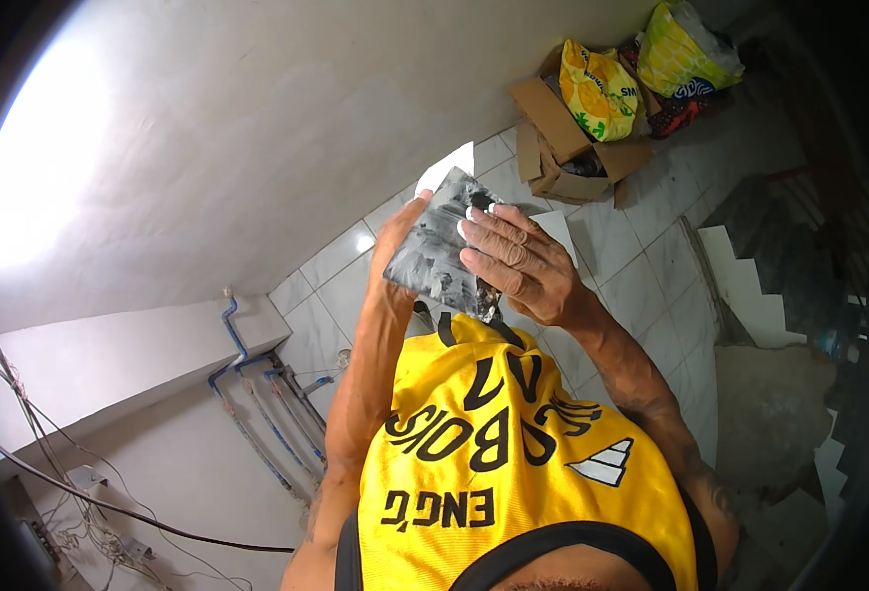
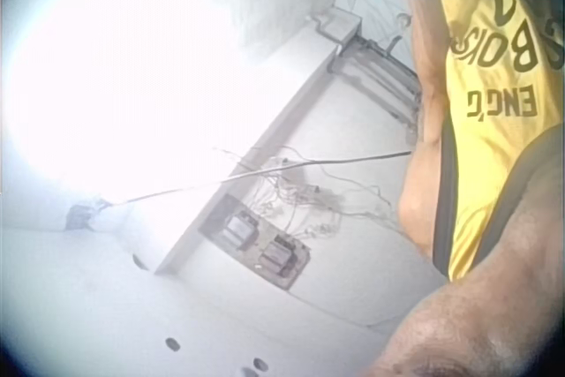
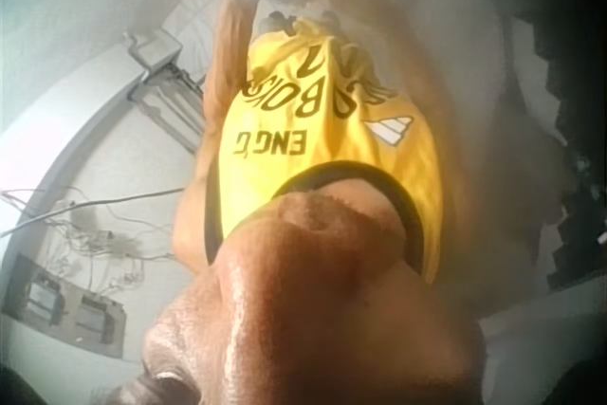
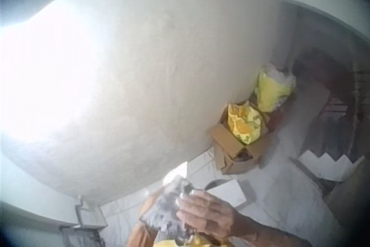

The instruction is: The person mixes and scoops putty using two putty scrapers, then spreads and smooths the putty across the ceiling.

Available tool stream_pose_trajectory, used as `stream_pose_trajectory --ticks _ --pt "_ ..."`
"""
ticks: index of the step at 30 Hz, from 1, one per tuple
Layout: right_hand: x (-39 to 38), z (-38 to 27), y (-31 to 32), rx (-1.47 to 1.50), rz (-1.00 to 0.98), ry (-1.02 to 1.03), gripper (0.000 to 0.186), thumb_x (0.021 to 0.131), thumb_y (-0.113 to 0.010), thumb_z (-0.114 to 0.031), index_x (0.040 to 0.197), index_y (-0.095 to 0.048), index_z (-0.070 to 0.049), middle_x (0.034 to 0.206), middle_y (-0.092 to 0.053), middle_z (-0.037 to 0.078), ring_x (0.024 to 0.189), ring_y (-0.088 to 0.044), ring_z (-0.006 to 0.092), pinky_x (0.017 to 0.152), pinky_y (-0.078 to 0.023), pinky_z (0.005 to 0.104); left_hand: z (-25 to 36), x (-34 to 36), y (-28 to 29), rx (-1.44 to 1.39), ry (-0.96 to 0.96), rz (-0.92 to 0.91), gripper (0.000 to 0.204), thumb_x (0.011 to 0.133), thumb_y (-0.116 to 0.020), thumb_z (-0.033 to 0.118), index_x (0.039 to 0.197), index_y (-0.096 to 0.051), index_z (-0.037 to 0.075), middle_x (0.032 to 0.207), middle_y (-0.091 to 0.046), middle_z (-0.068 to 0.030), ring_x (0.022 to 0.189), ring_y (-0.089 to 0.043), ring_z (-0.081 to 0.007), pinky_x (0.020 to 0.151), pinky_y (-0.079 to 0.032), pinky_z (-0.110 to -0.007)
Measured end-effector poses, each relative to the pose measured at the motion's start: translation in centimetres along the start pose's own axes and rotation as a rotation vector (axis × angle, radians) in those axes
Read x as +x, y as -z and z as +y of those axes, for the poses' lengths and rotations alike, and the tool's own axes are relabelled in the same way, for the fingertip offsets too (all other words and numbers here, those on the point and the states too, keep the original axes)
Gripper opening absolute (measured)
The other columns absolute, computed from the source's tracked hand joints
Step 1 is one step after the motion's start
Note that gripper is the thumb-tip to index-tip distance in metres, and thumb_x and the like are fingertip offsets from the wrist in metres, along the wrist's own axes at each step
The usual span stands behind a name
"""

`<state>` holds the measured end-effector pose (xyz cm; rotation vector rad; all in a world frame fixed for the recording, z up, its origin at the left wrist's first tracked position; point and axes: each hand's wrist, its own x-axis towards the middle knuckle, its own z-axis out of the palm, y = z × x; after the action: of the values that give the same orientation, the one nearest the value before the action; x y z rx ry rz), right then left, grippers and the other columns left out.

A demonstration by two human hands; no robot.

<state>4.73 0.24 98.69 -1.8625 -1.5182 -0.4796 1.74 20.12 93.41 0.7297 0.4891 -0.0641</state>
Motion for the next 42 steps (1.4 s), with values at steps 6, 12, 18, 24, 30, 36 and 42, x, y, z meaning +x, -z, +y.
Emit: stream_pose_trajectory --ticks 6,12,18,24,30,36,42 --pt "-3.4 3.6 0.0 -0.087 -0.029 -0.034 0.042 0.087 -0.056 0.002 0.128 -0.056 -0.004 0.134 -0.057 0.017 0.127 -0.053 0.0323 0.109 -0.042 0.0472 1.3 -0.8 -0.9 0.185 -0.032 0.021 0.023 0.098 -0.054 0.022 0.104 -0.057 0.000 0.086 -0.064 -0.0072 0.063 -0.063 -0.0117 0.048 -0.052 -0.026" --pt "-8.8 6.7 2.2 -0.235 0.008 -0.275 0.042 0.082 -0.053 0.012 0.122 -0.059 -0.001 0.129 -0.059 0.017 0.121 -0.057 0.0334 0.104 -0.046 0.0414 1.2 -0.2 0.4 0.307 -0.092 0.053 0.026 0.097 -0.055 0.022 0.109 -0.057 -0.001 0.086 -0.064 -0.0063 0.067 -0.063 -0.0106 0.055 -0.052 -0.024" --pt "-18.1 7.6 -0.9 0.278 0.181 -1.494 0.022 0.095 -0.051 -0.002 0.115 -0.061 0.000 0.115 -0.063 0.014 0.101 -0.064 0.0211 0.084 -0.054 0.0336 -1.1 0.7 3.0 0.418 -0.295 0.119 0.033 0.098 -0.056 0.027 0.117 -0.057 0.000 0.091 -0.063 -0.0035 0.076 -0.059 -0.0093 0.066 -0.050 -0.025" --pt "-31.2 6.8 -6.5 1.162 0.991 -1.707 0.031 0.093 -0.056 -0.003 0.123 -0.055 0.005 0.109 -0.062 0.013 0.099 -0.063 0.0253 0.086 -0.053 0.0402 -6.4 0.3 6.5 0.577 -0.195 0.240 0.037 0.099 -0.054 0.026 0.125 -0.053 -0.001 0.103 -0.061 -0.0058 0.088 -0.057 -0.0106 0.079 -0.047 -0.027" --pt "-43.5 8.1 -17.5 1.071 0.938 -2.078 0.022 0.091 -0.058 -0.002 0.113 -0.059 -0.004 0.103 -0.063 0.009 0.095 -0.063 0.0238 0.084 -0.054 0.0428 -14.6 1.2 10.7 0.590 -0.080 0.306 0.033 0.099 -0.053 0.022 0.123 -0.054 0.000 0.108 -0.063 -0.0054 0.092 -0.060 -0.0095 0.080 -0.049 -0.024" --pt "-54.2 11.8 -26.2 0.985 0.867 -2.086 0.020 0.091 -0.058 -0.003 0.111 -0.060 -0.005 0.103 -0.063 0.008 0.094 -0.065 0.0229 0.078 -0.057 0.0425 -22.2 4.1 13.6 0.557 0.030 0.262 0.030 0.100 -0.055 0.019 0.124 -0.054 0.001 0.105 -0.065 -0.0043 0.088 -0.061 -0.0079 0.080 -0.049 -0.024" --pt "-56.2 14.3 -31.2 0.971 0.956 -1.976 0.023 0.091 -0.058 -0.003 0.113 -0.060 -0.003 0.103 -0.063 0.009 0.095 -0.064 0.0226 0.077 -0.058 0.0431 -25.8 4.2 14.3 0.546 0.069 0.317 0.022 0.099 -0.058 0.018 0.114 -0.058 0.002 0.099 -0.064 -0.0020 0.085 -0.055 -0.0053 0.077 -0.046 -0.021"
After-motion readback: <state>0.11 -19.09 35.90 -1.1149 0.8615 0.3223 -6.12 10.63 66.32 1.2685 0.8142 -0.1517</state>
